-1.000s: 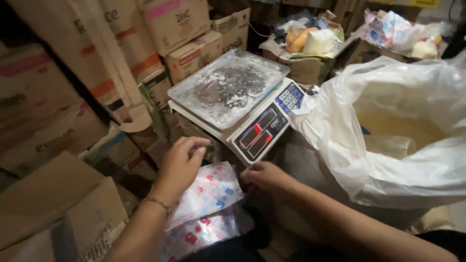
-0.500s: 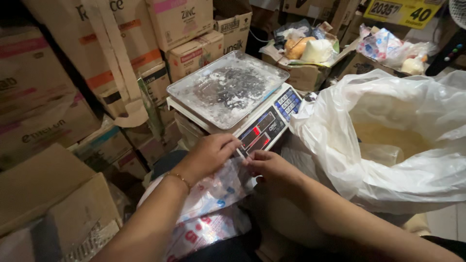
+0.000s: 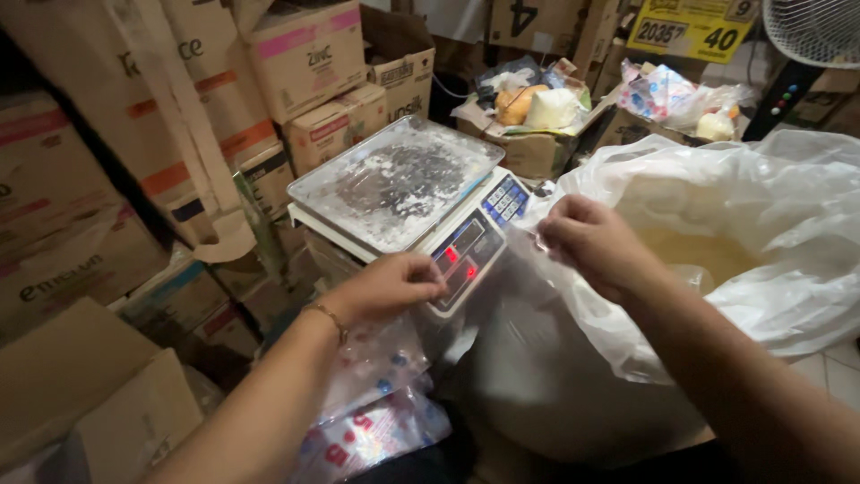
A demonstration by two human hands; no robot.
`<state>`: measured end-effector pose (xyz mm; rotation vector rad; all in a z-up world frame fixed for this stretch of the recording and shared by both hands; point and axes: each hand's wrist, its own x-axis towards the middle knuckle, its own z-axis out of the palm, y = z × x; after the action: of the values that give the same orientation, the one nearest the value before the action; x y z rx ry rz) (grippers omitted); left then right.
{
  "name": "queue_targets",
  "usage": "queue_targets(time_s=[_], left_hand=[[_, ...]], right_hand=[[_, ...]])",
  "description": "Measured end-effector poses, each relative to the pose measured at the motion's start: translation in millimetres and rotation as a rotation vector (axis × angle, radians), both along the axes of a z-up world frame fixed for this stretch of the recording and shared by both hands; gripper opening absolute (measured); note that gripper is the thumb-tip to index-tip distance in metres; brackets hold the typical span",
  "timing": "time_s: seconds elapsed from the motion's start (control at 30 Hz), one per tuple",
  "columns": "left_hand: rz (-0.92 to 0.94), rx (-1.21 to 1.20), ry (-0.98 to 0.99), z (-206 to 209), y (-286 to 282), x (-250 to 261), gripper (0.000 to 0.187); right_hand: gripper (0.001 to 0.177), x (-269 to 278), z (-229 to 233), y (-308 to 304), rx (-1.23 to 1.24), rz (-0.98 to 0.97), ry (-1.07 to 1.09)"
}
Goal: The person scoops a yellow powder from a large sack into small plastic bags using a blue scoop. They place each bag on a digital scale to check the weight, adjusting the amount as needed, then tie the bags closed.
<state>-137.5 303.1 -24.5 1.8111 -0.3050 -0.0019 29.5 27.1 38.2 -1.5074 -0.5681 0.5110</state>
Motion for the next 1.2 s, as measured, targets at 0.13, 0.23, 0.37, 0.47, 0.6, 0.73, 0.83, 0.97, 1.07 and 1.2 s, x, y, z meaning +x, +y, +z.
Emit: queue_targets(time_s=[0.13, 0.23, 0.37, 0.47, 0.6, 0.73, 0.83, 0.97, 1.07, 1.2], left_hand=[[0.108, -0.161, 0.076, 32.3, -14.9, 12.3, 0.022], [0.107, -0.343, 0.191, 55.1, -31.3, 22.5, 0.027], [0.104, -0.598, 0.281, 70.1, -50.3, 33.4, 0.027], [0.079, -0.658, 0.277, 70.4, -59.2, 39.7, 0.022], [0.025, -0.690, 0.160, 75.9, -74.5, 43.4, 0.017], [0.022, -0.664, 0.091, 93.6, -89.3, 41.4, 0.016], [0.005, -0.736, 0.096, 105.4, -102.2, 40.2, 0.017], [-0.044, -0.783, 0.064, 113.4, -121.9, 39.0, 0.015], [-0.038, -0.748, 0.098, 116.5, -121.5, 35.1, 0.009], [-0.361, -0.503, 0.233, 123.1, -100.4, 34.0, 0.016]], right_hand=[[0.021, 9.4, 41.1, -37.5, 0.057, -0.175, -0.003], [0.028, 16.7, 62.6, -65.1, 0.172, -0.246, 0.046], [0.029, 23.0, 73.2, -97.6, 0.247, -0.318, 0.042], [0.029, 29.5, 70.9, -113.8, 0.234, -0.375, 0.009], [0.032, 31.9, 60.7, -119.0, 0.282, -0.361, 0.009], [0.038, 7.5, 56.4, -106.2, -0.277, -0.412, -0.475], [0.044, -24.8, 66.3, -93.0, -0.462, -0.381, -0.654], [0.040, -65.3, 85.8, -69.7, -0.137, -0.131, -0.225], [0.039, -79.4, 101.0, -61.5, -0.179, -0.152, -0.301], [0.058, -66.0, 110.4, -69.0, -0.232, 0.106, -0.395]])
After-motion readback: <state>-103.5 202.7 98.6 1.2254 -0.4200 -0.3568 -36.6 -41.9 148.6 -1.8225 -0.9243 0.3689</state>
